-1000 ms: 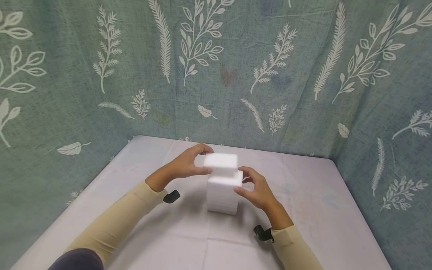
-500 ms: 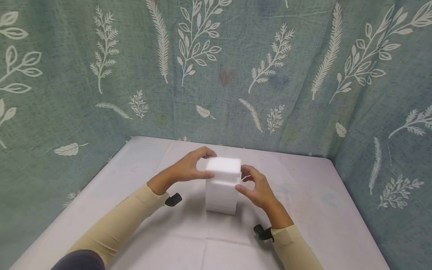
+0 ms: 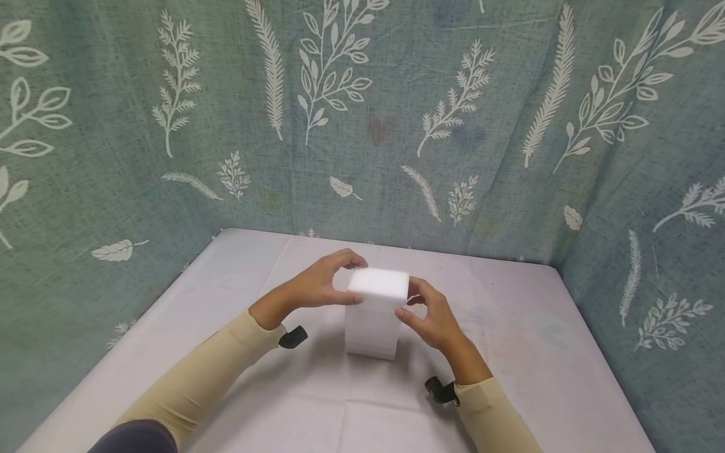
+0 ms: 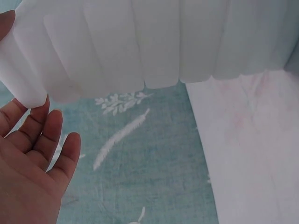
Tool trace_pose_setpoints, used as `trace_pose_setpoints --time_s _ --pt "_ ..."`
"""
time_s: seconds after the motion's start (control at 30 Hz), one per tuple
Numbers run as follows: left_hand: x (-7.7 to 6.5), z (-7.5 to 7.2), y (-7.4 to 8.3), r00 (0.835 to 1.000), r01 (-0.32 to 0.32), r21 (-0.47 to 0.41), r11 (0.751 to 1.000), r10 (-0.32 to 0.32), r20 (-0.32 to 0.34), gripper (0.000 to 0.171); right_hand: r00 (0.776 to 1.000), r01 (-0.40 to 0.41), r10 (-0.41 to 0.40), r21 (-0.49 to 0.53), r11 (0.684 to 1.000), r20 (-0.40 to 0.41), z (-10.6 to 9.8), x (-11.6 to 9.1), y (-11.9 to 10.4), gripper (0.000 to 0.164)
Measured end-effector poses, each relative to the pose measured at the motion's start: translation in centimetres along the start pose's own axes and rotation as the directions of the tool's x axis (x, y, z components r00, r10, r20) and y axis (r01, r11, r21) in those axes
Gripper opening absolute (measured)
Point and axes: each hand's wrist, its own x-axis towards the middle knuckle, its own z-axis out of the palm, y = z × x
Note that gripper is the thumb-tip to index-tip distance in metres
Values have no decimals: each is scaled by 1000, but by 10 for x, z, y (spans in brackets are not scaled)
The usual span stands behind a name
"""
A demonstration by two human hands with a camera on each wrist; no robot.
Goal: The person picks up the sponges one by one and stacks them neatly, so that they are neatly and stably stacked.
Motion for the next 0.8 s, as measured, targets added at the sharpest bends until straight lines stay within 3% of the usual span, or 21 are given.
trace_pose_setpoints --time_s 0.1,0.23,0.8 --pt "-1 1 1 1000 -3 2 1000 3 4 51 1000 -1 1 -22 1000 -6 1 -2 1 52" --pt "-2 2 0 1000 -4 5 1000 4 8 51 1000 6 -6 -30 1000 0 -2 0 -22 50" --pt "-4 3 0 1000 -22 9 1000 22 -1 50 1000 19 -19 -2 1000 -1 -3 1 -25 50"
